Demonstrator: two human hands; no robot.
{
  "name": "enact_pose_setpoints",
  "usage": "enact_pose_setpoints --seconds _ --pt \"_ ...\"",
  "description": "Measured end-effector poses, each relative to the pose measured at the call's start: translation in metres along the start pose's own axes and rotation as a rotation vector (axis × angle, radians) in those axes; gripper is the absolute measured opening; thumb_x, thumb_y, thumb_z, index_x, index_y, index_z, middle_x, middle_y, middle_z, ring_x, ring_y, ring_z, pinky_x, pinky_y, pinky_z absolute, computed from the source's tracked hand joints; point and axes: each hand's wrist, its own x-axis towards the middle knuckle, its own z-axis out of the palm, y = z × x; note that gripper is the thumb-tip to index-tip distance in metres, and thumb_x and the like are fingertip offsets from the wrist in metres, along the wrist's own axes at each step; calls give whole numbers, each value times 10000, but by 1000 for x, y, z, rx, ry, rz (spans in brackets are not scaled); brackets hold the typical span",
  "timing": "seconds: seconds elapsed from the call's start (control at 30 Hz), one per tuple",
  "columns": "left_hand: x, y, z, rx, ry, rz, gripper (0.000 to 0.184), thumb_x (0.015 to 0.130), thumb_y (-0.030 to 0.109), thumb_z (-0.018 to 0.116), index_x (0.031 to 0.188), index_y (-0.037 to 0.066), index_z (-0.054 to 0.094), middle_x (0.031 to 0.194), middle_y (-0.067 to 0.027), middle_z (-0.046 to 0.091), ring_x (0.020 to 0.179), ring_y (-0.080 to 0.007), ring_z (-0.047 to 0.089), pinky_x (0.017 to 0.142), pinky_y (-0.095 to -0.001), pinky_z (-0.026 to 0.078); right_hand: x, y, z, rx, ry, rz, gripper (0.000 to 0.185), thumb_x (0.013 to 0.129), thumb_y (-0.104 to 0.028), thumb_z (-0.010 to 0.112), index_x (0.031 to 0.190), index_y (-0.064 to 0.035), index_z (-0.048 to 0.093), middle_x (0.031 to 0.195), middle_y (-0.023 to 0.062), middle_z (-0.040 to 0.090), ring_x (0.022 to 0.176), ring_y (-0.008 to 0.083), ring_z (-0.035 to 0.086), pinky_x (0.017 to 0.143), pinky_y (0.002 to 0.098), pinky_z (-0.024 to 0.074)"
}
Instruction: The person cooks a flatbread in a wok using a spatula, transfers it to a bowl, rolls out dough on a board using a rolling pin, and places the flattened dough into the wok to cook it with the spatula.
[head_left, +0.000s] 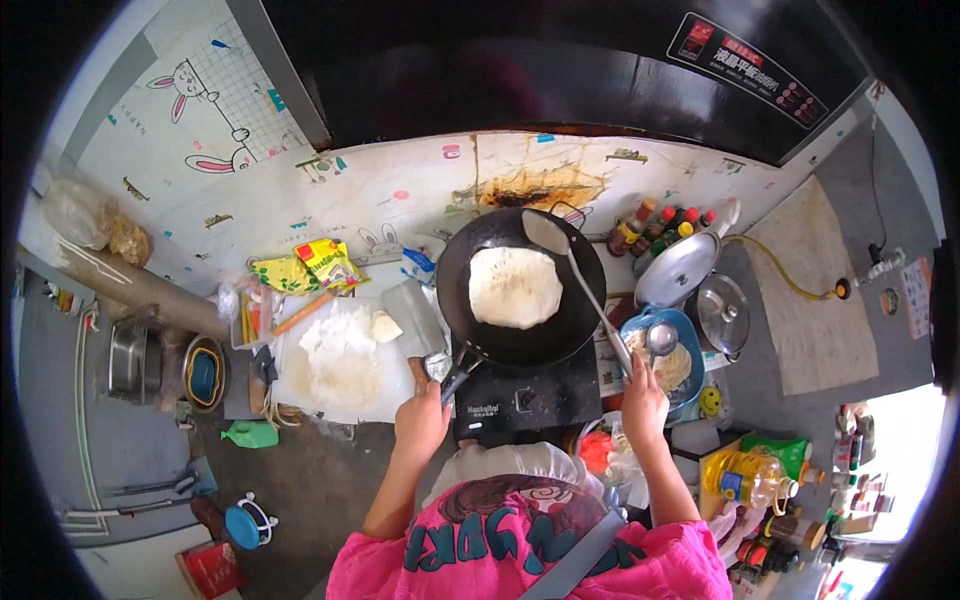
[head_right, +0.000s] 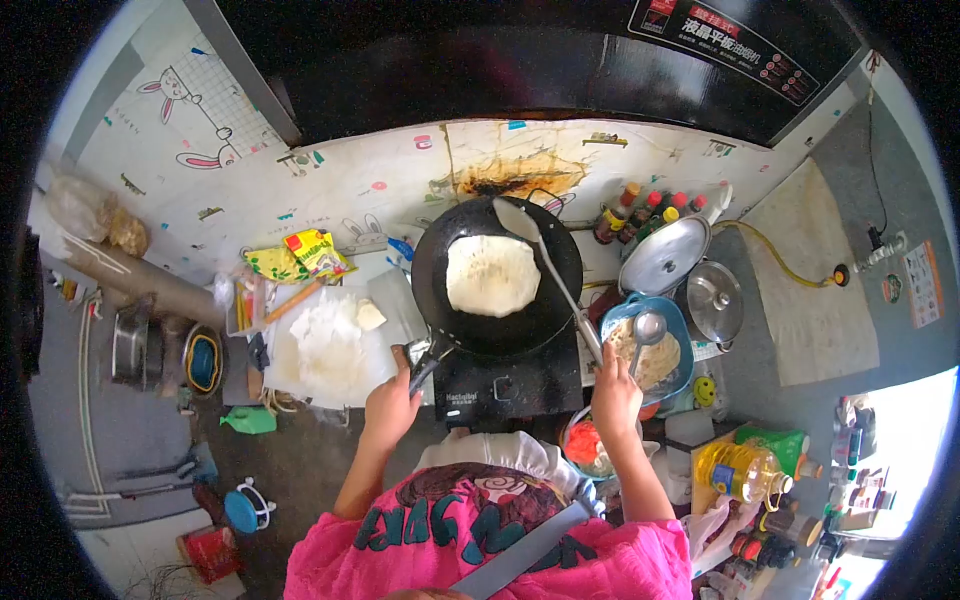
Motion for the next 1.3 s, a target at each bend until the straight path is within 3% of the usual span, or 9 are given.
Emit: enact_pose_setpoints --seconds 0.17,0.37,0.63,0.73,0.83,0.93,1.13,1.23,1.3 --pt "1 1 0 4 -8 -10 286 788 183 650 968 16 503 782 -179 626 707 -369 621 610 -453 489 -9 7 -7 496 29 15 358 893 -147 537 1198 38 509 823 271 619 792 415 625 675 428 487" --pt "1 1 0 4 -6 -2 288 790 188 648 969 13 506 784 -179 627 710 -368 622 614 -457 488 -17 -3 -21 603 -330 204 331 893 -193 553 1121 47 557 827 248 630 812 371 647 705 397 490" --pt "1 -1 -1 0 -43 5 495 790 189 650 1178 -28 434 787 -183 626 709 -370 621 614 -456 491 -26 -1 21 675 -382 179 362 884 -240 559 1134 22 558 849 228 642 829 345 649 733 389 487" --pt "0 3 -3 0 50 12 269 776 183 674 906 25 499 752 -168 627 665 -346 631 577 -441 496 -9 -19 20 708 -433 173 362 897 -245 540 1140 23 552 819 218 637 810 332 650 714 390 484" --pt "0 -2 2 2 59 52 269 777 184 675 909 22 505 748 -173 627 657 -348 631 575 -444 497 12 -38 27 685 -401 124 373 908 -240 518 1178 17 522 812 215 634 802 346 645 717 404 480" --pt "-1 1 -2 -22 -3 -8 432 790 188 651 1113 -28 463 803 -186 632 708 -371 623 621 -451 494 23 -48 34 634 -374 76 388 914 -231 502 1218 10 487 818 215 633 806 361 639 729 413 478" --pt "-1 0 -1 2 4 9 427 792 185 649 1106 -31 454 809 -188 635 706 -370 628 617 -453 497 17 -37 55 706 -379 132 393 919 -194 484 1260 -5 437 798 198 622 759 325 632 710 399 479" --pt "0 0 0 12 49 41 272 787 201 664 923 14 519 716 -172 627 643 -347 633 560 -444 499 14 -39 47 738 -399 190 398 924 -185 478 1277 -12 416 772 180 608 729 301 619 691 394 477" --pt "0 -1 -1 -1 -11 21 396 788 188 656 1065 -21 465 775 -184 633 684 -363 631 593 -450 498 12 -37 50 789 -414 219 399 931 -176 467 1293 -21 400 755 161 590 708 277 599 675 383 472"
